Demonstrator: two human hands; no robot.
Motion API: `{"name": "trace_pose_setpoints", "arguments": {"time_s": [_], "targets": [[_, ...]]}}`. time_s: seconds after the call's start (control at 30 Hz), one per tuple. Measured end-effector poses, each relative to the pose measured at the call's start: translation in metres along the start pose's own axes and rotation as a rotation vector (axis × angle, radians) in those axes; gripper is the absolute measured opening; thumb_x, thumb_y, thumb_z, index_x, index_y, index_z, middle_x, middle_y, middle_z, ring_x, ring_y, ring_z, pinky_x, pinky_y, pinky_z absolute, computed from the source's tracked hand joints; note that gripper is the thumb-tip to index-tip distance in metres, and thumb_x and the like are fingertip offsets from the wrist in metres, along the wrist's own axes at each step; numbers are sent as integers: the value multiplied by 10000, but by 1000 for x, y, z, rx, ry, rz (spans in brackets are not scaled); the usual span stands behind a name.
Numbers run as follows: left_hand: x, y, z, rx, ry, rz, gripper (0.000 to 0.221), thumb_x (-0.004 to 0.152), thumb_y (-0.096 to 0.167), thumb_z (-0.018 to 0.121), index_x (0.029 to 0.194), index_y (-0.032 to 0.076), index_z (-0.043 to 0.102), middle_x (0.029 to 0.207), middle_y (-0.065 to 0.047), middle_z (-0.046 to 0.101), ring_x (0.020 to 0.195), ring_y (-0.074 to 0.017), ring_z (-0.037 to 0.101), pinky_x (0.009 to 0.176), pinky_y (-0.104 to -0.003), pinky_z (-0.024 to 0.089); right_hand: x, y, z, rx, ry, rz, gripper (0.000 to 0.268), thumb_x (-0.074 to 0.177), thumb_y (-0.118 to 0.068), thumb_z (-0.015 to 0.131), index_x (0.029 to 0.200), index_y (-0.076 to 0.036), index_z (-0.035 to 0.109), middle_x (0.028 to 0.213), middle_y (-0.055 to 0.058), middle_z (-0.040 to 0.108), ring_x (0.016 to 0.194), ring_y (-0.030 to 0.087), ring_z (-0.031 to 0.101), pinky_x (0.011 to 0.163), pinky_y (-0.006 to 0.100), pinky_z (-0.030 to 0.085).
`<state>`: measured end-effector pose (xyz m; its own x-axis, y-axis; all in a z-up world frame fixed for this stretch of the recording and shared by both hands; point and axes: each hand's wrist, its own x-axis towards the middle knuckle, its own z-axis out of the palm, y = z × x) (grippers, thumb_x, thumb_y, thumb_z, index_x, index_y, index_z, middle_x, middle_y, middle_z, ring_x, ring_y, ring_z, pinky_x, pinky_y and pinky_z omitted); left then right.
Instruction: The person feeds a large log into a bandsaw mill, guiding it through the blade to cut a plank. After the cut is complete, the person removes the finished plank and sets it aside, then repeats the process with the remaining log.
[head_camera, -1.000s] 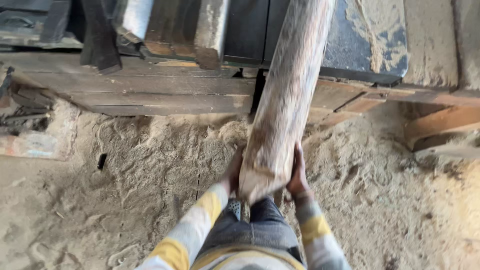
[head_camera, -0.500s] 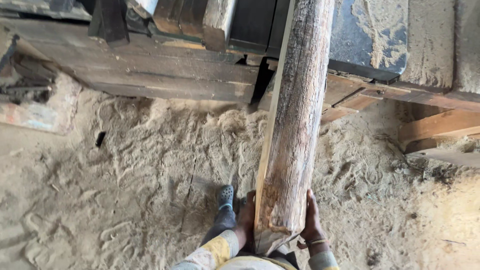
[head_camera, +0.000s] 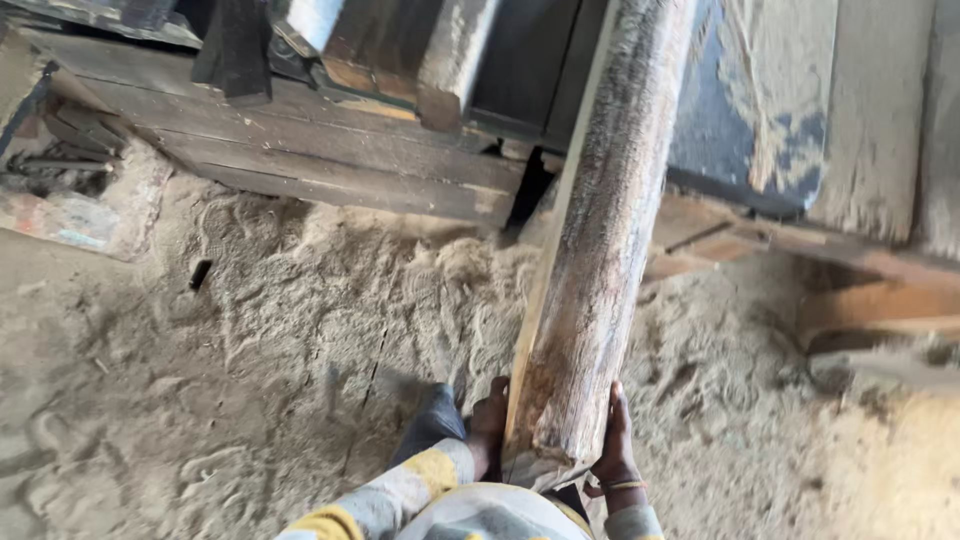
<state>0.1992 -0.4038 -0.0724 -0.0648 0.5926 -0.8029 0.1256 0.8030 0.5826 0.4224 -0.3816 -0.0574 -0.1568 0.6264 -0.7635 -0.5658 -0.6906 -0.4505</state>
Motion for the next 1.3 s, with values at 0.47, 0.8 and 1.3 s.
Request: {"name": "trace_pose_setpoints", "arguments": {"time_s": [0.47, 0.8, 1.3], "targets": [[178, 166, -99, -628, -178, -18, 576, 1041, 427, 498, 1465, 54, 380, 1457, -202, 489, 1307, -297, 510, 1102, -435, 398, 91, -157, 166, -326, 158, -501, 670, 1033, -552, 521, 1470, -44, 529, 1407, 122, 603, 1212, 245, 586, 1049, 395, 475], [297, 225, -588, -147, 1293, 402, 742, 1084, 479, 540, 1622, 5, 349, 1697, -214, 305, 1571, -312, 308, 1277, -494, 244, 183, -240, 471, -893, 68, -1091, 193, 996, -92, 699, 1148, 27, 688, 1061, 105, 709, 878, 107, 594, 860, 229, 503], [286, 276, -710, 489, 940, 434, 182, 1059, 214, 696, 1026, 40, 737, 954, -158, 750, 842, -288, 733, 780, -455, 562, 223, -111, 539, -925, -328, -34, 321, 937, -293, 607, 1195, -127, 700, 1160, 120, 779, 993, 218, 777, 803, 382, 651]]}}
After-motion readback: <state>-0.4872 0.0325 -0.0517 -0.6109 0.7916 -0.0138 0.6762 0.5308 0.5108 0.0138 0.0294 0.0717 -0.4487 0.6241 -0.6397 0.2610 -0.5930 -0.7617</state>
